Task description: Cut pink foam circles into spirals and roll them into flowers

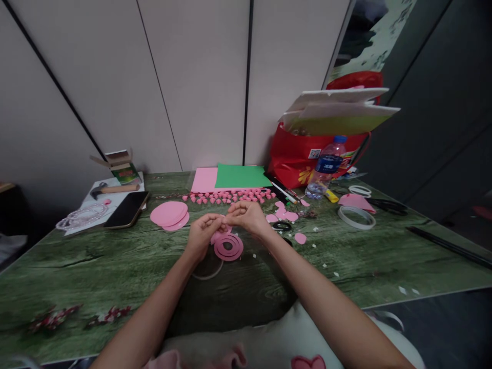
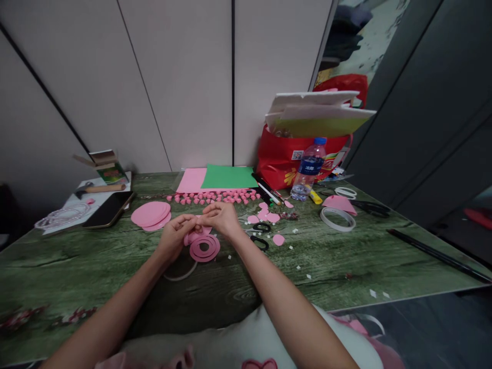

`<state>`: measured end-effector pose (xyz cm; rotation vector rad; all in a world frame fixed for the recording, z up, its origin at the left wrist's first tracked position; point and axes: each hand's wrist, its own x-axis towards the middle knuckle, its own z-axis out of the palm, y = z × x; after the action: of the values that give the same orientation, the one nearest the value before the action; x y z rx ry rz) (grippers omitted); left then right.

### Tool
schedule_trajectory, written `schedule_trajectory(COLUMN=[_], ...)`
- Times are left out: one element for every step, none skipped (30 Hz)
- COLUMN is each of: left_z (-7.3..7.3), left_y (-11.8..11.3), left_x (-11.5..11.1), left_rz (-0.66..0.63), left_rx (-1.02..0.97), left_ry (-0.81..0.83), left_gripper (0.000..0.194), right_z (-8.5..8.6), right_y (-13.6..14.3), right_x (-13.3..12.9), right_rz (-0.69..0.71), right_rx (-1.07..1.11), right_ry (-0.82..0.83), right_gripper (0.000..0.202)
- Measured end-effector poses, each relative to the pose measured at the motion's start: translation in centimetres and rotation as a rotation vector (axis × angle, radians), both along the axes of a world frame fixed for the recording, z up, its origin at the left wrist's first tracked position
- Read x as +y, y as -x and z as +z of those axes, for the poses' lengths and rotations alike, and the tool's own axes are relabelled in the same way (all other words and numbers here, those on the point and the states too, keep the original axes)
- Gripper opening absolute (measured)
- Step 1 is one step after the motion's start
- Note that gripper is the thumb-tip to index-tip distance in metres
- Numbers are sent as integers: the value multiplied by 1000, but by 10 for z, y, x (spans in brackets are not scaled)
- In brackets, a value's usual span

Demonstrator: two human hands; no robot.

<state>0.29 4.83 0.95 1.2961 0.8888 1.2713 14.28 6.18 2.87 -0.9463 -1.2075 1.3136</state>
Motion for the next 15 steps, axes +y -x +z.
schedule_trajectory(left_z=[1,1,2,2,3,3,3,4,4,3,3,3,2,2,2], left_y=[0,0,0,0,0,-1,-1,-1,-1,-1,-1,-1,-1,-1,-1], left_x=[0,0,-1,-1,-1,-1,-1,0,0,0,1,1,1,2,2], left_rz=[4,12,21,28,35,39,44,51,59,69,78,85,88,89,88], left_rx=[5,11,19,27,33,37,36,32,27,23,21,22,27,33,38], left_ry=[6,9,9,8,8,8,9,11,13,13,10,5,0,-5,-12], left_gripper=[21,22,22,22,22,21,21,21,20,20,20,20,20,20,20], right_z=[-1,-2,-3,-4,-5,-5,-5,-4,-3,-3,-2,-2,-2,-2,-3], right_y=[0,1,1,1,0,0,-1,-1,-2,-3,-4,-5,-5,-6,-6], right_x=[1,1,1,2,2,1,1,0,-1,-2,-3,-3,-3,-3,-3], right_rz=[3,6,9,14,24,42,64,84,101,111,113,107,98,89,82], right_rx=[-10,-18,-22,-24,-22,-15,-5,8,23,36,46,49,48,43,38], right_ry=[-11,-22,-32,-41,-43,-39,-31,-18,-3,11,22,28,29,28,24], right_gripper=[37,36,35,34,33,33,33,34,36,37,39,39,40,40,39])
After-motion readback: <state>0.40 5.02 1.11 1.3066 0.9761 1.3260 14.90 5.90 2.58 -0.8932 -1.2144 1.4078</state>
